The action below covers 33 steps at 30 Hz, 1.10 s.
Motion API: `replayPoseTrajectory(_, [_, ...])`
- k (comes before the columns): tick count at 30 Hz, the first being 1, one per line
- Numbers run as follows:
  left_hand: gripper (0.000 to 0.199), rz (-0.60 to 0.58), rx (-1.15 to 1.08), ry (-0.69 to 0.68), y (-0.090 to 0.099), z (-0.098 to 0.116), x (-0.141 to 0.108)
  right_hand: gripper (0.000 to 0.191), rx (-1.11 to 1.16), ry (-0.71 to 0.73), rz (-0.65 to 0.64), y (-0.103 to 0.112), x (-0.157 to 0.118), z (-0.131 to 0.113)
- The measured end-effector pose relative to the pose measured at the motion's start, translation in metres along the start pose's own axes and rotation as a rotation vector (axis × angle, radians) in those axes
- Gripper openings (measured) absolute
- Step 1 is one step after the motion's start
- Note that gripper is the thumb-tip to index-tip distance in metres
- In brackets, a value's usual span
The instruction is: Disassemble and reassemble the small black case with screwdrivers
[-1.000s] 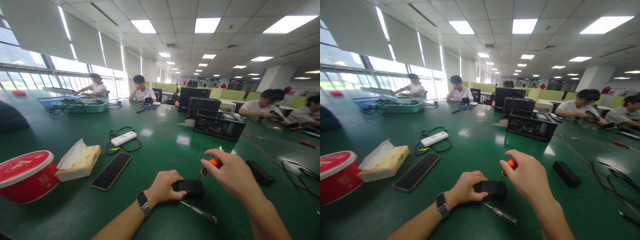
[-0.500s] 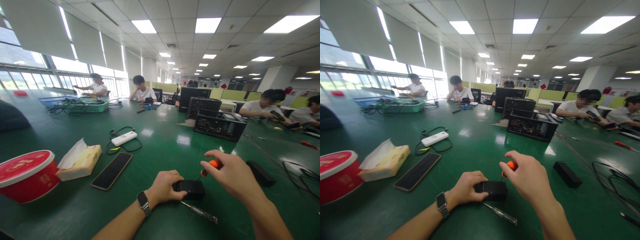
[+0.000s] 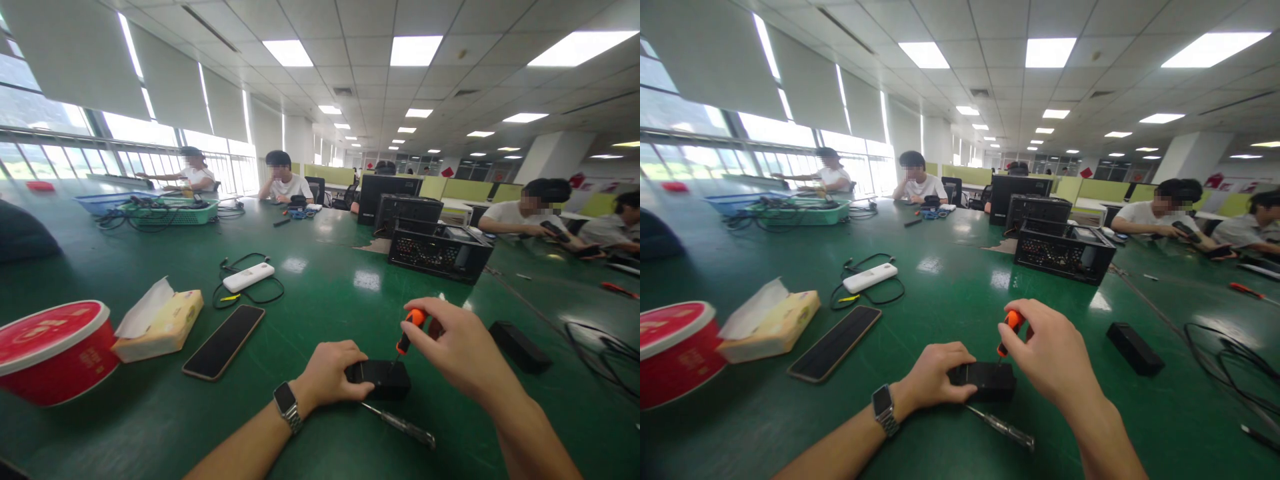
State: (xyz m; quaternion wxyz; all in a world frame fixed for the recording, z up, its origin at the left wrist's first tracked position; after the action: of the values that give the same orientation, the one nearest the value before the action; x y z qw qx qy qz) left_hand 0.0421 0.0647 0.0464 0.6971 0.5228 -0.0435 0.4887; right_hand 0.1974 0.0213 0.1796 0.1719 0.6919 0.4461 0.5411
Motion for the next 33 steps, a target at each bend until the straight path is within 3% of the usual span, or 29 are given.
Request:
replayPoseTrajectory(6, [0.033,-0.005,-0.005,-0.008,-0.002,-0.001,-0.001,0.023,0.016,0.022,-0.031,-0.002,0.000,-0.002])
replayPoseTrajectory(12, [0.032,-0.012,0.004,0.002,-0.001,-0.002,-0.001,0.026,-0.082,0.010,0.020,0.001,0.000,0.003])
replayPoseTrajectory(18, [0.034,-0.006,-0.005,-0.010,-0.001,-0.002,-0.001,0.024,-0.037,-0.014,-0.053,-0.004,-0.001,0.002])
replayPoseTrajectory(28, [0.031,-0.009,0.008,-0.008,-0.001,0.001,0.000,0.027,-0.091,0.029,0.030,0.008,0.000,0.002])
replayPoseTrajectory(33, [0.030,-0.002,0.002,-0.008,-0.001,0.000,0.000,0.024,-0.012,0.011,-0.033,0.003,-0.002,-0.003])
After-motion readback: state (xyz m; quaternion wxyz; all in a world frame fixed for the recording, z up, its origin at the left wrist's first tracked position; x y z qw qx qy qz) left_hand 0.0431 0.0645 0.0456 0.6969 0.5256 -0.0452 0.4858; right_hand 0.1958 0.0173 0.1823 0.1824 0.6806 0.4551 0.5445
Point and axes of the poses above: each hand's wrist, its own x-axis towards the middle knuckle, its own y-axis out of the back of the hand, z = x × y, the point moved 8 cm from there along x, towards the middle knuckle, and after that the axes turned 10 degrees about z, right-handed, at the moved point
